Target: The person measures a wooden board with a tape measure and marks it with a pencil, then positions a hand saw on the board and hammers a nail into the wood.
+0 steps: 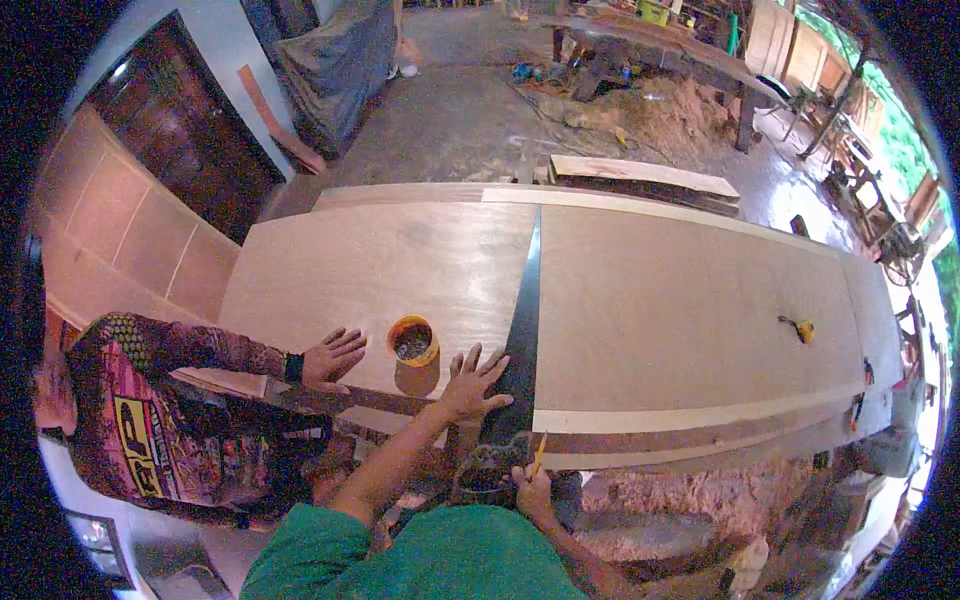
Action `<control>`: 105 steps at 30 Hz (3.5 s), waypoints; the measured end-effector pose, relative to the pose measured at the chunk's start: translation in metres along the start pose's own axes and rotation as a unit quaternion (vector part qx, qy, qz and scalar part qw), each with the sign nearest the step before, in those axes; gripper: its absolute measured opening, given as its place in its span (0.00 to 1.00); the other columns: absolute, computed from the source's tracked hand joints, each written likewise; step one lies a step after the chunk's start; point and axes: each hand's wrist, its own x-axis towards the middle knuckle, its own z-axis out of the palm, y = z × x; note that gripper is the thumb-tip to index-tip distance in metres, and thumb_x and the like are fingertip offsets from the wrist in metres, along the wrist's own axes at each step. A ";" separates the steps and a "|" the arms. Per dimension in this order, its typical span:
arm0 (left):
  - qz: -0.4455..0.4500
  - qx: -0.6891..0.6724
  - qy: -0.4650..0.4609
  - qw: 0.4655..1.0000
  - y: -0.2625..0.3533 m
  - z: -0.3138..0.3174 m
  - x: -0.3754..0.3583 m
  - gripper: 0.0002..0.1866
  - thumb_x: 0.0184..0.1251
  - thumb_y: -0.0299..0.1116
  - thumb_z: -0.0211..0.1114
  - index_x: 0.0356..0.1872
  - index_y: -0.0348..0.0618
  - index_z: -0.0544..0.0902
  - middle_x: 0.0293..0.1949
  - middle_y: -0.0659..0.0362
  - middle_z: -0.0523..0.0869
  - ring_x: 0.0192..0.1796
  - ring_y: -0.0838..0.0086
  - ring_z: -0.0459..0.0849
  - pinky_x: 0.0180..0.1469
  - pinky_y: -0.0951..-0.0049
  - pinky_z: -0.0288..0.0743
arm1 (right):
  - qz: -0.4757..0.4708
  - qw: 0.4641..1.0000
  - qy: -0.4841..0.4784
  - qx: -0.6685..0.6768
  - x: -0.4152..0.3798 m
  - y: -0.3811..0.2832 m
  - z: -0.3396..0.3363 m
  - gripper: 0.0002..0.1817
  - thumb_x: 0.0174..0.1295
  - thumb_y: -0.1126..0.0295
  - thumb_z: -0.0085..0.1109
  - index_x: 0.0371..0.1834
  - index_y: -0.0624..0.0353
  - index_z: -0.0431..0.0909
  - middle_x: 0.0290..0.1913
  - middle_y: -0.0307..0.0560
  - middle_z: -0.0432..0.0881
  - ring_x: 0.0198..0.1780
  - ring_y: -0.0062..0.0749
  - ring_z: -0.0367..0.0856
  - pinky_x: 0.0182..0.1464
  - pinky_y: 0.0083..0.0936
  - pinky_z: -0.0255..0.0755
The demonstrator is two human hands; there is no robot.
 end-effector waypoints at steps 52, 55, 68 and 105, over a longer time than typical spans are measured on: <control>-0.459 -0.045 0.183 0.868 0.111 0.035 0.002 0.28 0.55 0.42 0.63 0.62 0.58 0.75 0.74 0.47 0.52 0.72 0.47 0.56 0.67 0.43 0.58 | -0.316 0.789 -0.261 -0.458 0.270 -0.084 -0.003 0.31 0.46 0.44 0.70 0.32 0.68 0.81 0.32 0.66 0.82 0.36 0.60 0.82 0.38 0.48 0.75; -0.513 -0.132 0.297 0.794 0.104 0.056 -0.022 0.35 0.51 0.50 0.69 0.62 0.50 0.73 0.68 0.43 0.58 0.67 0.45 0.63 0.64 0.48 0.62 | -0.240 0.836 -0.274 -0.411 0.227 -0.131 -0.005 0.30 0.50 0.43 0.66 0.28 0.67 0.81 0.29 0.62 0.83 0.32 0.55 0.83 0.33 0.44 0.75; -0.479 -0.360 0.179 0.780 0.052 0.026 -0.073 0.61 0.38 0.59 0.78 0.57 0.10 0.57 0.50 0.30 0.76 0.54 0.53 0.79 0.56 0.64 0.73 | -0.245 0.828 -0.206 -0.461 0.219 -0.130 -0.012 0.26 0.48 0.46 0.68 0.30 0.63 0.79 0.32 0.60 0.81 0.38 0.57 0.80 0.41 0.47 0.72; -0.441 -0.478 0.227 0.725 0.066 0.010 -0.067 0.26 0.46 0.32 0.77 0.46 0.29 0.77 0.38 0.51 0.86 0.39 0.70 0.83 0.44 0.72 0.76 | -0.186 0.856 -0.158 -0.455 0.249 -0.097 -0.012 0.30 0.43 0.41 0.70 0.27 0.62 0.78 0.24 0.57 0.80 0.30 0.52 0.80 0.33 0.41 0.71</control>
